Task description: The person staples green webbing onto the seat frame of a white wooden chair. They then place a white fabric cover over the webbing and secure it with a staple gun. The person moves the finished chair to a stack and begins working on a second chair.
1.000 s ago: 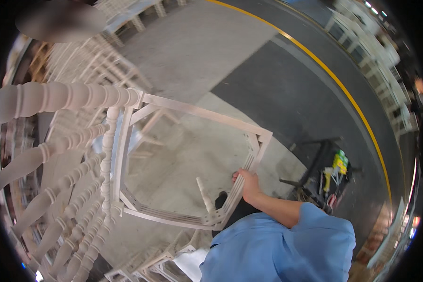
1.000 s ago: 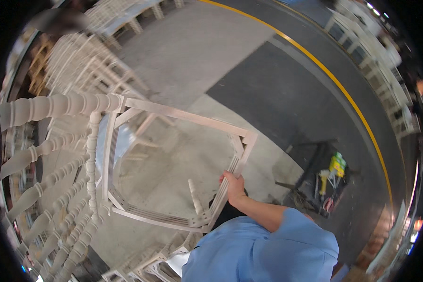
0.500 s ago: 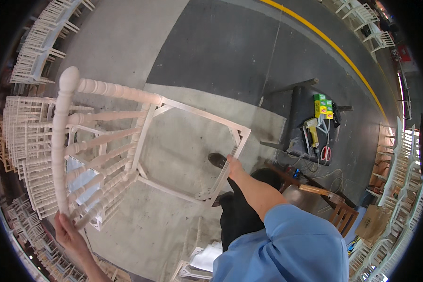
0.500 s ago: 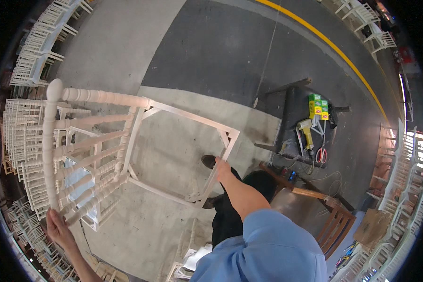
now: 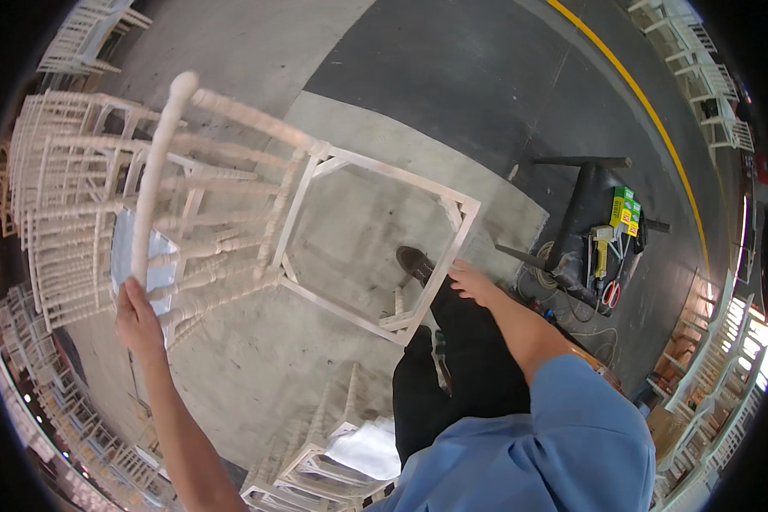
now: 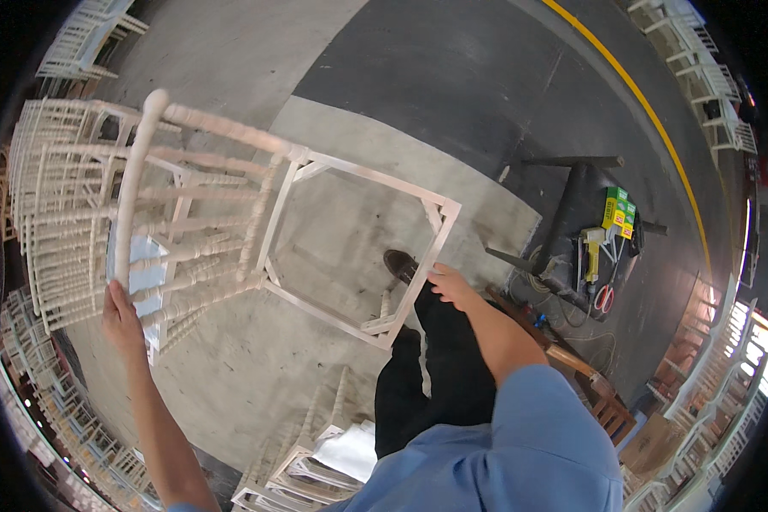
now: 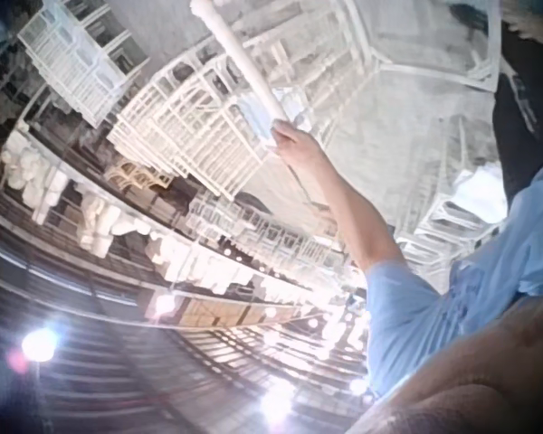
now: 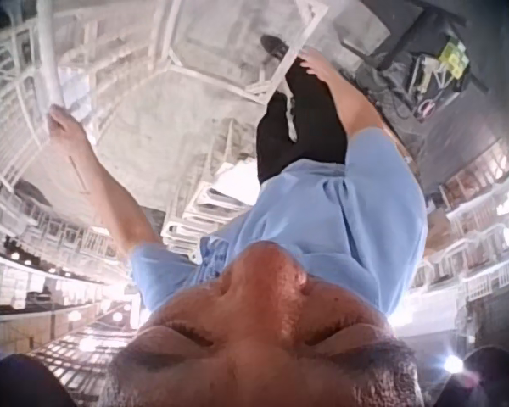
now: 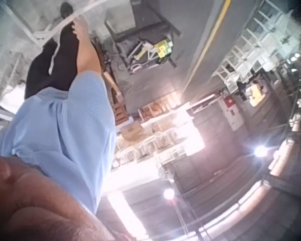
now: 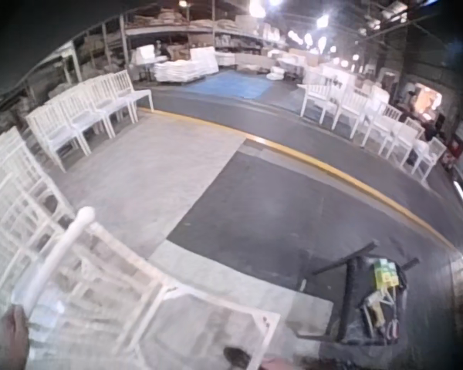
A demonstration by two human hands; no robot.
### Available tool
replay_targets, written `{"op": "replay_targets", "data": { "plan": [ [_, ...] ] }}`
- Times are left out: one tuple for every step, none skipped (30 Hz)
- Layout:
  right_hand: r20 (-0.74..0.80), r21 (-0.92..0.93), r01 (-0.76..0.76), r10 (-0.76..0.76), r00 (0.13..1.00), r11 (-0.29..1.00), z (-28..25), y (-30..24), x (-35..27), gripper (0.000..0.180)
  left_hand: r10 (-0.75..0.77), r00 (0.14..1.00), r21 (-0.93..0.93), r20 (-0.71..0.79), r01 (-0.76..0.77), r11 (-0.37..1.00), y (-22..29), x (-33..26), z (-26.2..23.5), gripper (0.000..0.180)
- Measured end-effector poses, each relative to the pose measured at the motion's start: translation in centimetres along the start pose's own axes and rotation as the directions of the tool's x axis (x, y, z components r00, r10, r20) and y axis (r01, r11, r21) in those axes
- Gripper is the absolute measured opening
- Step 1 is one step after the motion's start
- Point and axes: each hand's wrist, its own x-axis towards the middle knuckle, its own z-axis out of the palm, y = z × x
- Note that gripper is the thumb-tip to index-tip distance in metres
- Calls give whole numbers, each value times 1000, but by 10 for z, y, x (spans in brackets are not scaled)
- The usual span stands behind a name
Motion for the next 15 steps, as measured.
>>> {"op": "replay_targets", "data": {
  "plan": [
    [-45,-87,-6,2,999,996,-14,10,-13,67,50,999,44,-19,-49,998,6,-1,3,56],
    [-167,-100,-14,-3,986,995,-30,25,-31,59,96,995,86,-24,-94,992,18,-8,6,56],
    [-280,-112,-15,-17,960,994,-43,42,-48,52,147,989,131,-33,-141,981,31,-14,5,56],
    [-323,-106,-8,-27,946,994,-59,59,-64,47,143,989,100,-34,-139,985,43,-18,0,55],
    [-364,-101,-10,-28,931,995,-73,84,-83,43,139,990,73,-27,-137,988,51,-22,-8,54],
    [-452,-278,-47,-88,888,959,-92,108,-104,40,121,993,30,-12,-120,992,51,-26,-13,53],
    [-524,-437,-98,-165,836,894,-104,126,-122,38,94,996,13,0,-94,995,52,-29,-16,54],
    [-472,-458,-181,-66,879,870,-93,145,-129,41,100,995,55,17,-101,993,65,-29,-16,54],
    [-434,-494,-240,2,901,835,-89,154,-140,44,99,995,69,11,-100,993,69,-30,-23,55],
    [-389,-595,-200,-61,919,778,-84,164,-149,45,96,995,66,3,-96,993,67,-31,-26,55],
    [-338,-689,-161,-118,934,707,-79,173,-157,47,89,996,60,-3,-89,994,63,-33,-28,56],
    [-291,-762,-122,-169,942,636,-75,176,-166,49,98,995,48,-9,-98,994,63,-32,-28,57],
    [-267,-753,-97,-167,949,651,-71,176,-171,48,97,995,31,-3,-97,995,62,-32,-28,57],
    [-243,-744,-74,-166,956,664,-63,175,-172,46,93,996,13,5,-93,996,59,-31,-28,58],
    [-212,-729,-44,-165,963,683,-50,172,-172,45,98,995,4,10,-98,995,60,-31,-29,58]
  ]
}}
